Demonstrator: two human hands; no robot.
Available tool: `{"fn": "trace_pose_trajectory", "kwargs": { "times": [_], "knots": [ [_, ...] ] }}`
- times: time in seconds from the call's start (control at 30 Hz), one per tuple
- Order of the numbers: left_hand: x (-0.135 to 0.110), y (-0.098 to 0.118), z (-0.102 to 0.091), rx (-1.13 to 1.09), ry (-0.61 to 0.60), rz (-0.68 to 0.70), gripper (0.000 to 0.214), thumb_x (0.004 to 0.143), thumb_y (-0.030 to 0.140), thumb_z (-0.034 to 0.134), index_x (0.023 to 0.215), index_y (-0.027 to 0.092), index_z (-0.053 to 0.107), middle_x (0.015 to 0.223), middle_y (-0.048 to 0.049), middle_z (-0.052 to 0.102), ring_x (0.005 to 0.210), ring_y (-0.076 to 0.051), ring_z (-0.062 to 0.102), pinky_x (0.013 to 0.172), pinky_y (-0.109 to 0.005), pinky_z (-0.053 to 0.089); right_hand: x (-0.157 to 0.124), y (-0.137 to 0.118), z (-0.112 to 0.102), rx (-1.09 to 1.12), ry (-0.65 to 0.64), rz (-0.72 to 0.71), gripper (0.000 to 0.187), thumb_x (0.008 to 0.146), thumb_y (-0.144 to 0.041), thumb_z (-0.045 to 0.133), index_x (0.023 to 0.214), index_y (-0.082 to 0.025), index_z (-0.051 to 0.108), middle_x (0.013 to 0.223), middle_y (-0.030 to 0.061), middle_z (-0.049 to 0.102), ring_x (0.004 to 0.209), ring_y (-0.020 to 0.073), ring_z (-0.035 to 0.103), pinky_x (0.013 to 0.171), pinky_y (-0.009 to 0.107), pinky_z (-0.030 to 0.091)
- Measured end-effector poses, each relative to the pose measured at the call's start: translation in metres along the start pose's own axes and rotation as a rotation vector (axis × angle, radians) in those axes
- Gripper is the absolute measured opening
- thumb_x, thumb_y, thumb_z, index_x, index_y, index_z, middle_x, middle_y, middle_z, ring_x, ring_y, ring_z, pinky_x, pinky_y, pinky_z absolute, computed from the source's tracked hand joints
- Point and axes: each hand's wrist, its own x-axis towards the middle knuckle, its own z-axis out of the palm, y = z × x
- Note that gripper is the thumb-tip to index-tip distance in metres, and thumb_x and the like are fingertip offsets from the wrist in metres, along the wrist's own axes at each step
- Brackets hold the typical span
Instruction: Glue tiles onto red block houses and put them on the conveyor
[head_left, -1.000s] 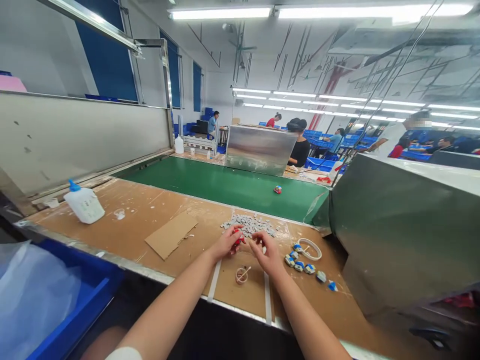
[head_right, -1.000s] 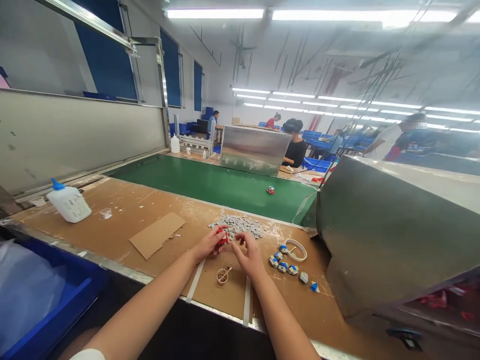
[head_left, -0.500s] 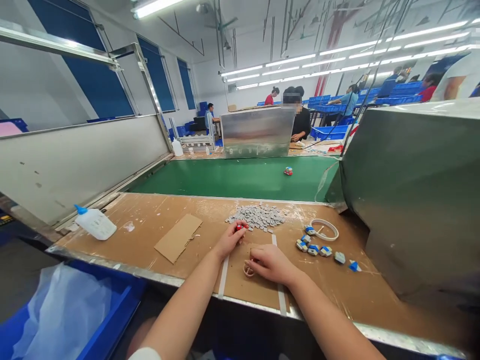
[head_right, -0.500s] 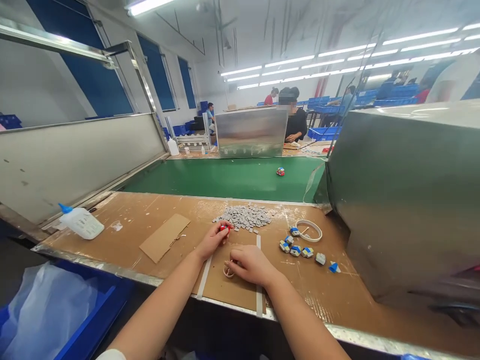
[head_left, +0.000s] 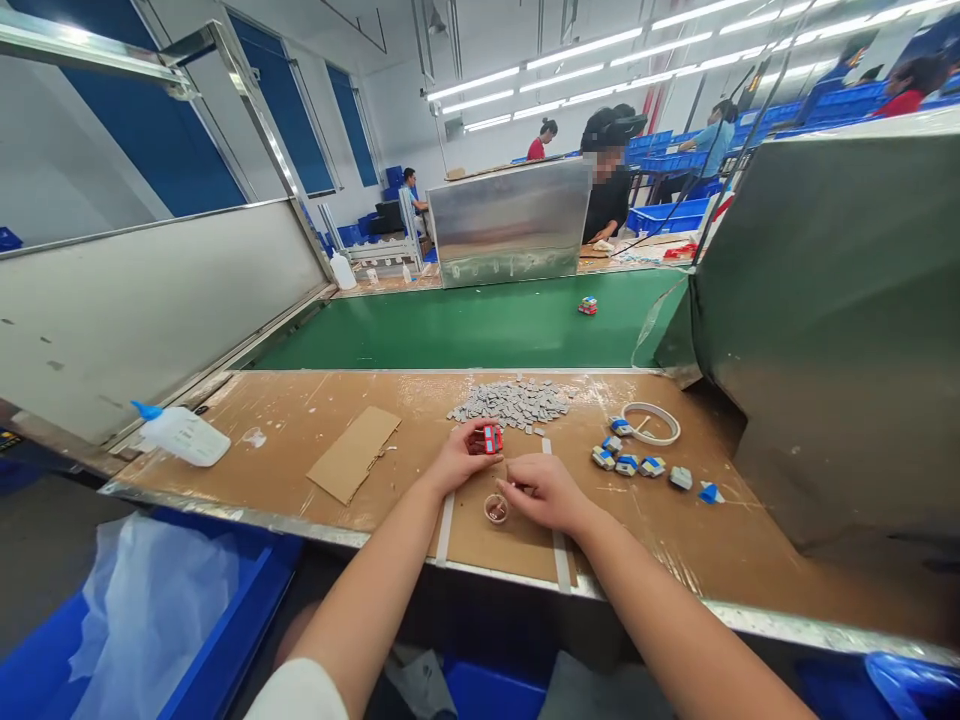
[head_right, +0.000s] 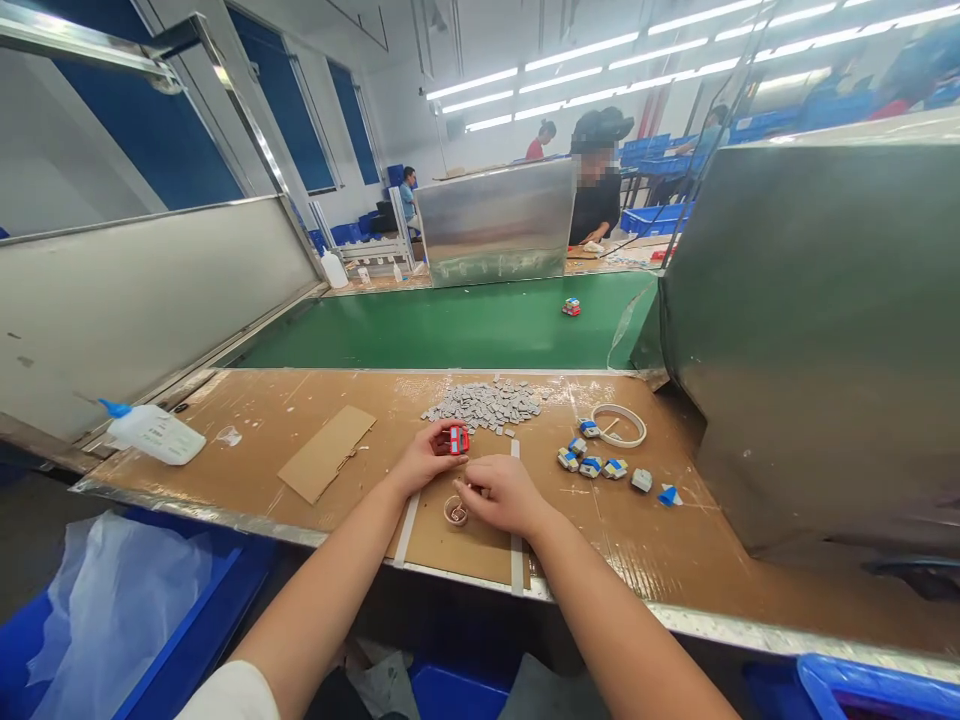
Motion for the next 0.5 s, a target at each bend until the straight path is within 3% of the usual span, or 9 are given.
{"fn": "trace_pose_trajectory", "kwargs": {
  "times": [0.17,0.33,0.5],
  "knots": [
    [0.0,-0.001,0.002,0.025,-0.04,-0.058,0.067,0.066,0.034,0.097,0.122,0.015,0.066,0.104,-0.0073,0.071,0.089,-0.016,0.069,0.088,-0.031,0.056,-0.002,0.007,-0.001,0.137,0.222,0.125,0.048,0.101,-0.036,0.055,0.059,-0.02,0.038,0.054,-0.0059,0.035,0.051,0.0091,0.032,0.054,0.026,0.025],
    [0.0,-0.002,0.004,0.059,-0.059,-0.061,0.066,0.063,0.033,0.098,0.118,0.015,0.067,0.099,-0.0058,0.071,0.086,-0.017,0.069,0.086,-0.032,0.057,0.0,0.011,-0.001,0.046,0.514,0.255,0.047,0.101,-0.039,0.056,0.061,-0.021,0.04,0.056,-0.0053,0.037,0.053,0.0099,0.034,0.054,0.026,0.027],
    [0.0,-0.003,0.004,0.081,-0.081,-0.069,0.067,0.061,0.033,0.098,0.117,0.016,0.066,0.095,-0.0041,0.071,0.087,-0.018,0.07,0.088,-0.034,0.057,0.003,0.017,0.0,-0.046,0.552,0.334,0.048,0.1,-0.042,0.056,0.06,-0.021,0.04,0.056,-0.0047,0.038,0.054,0.0104,0.036,0.055,0.027,0.028]
  ]
}}
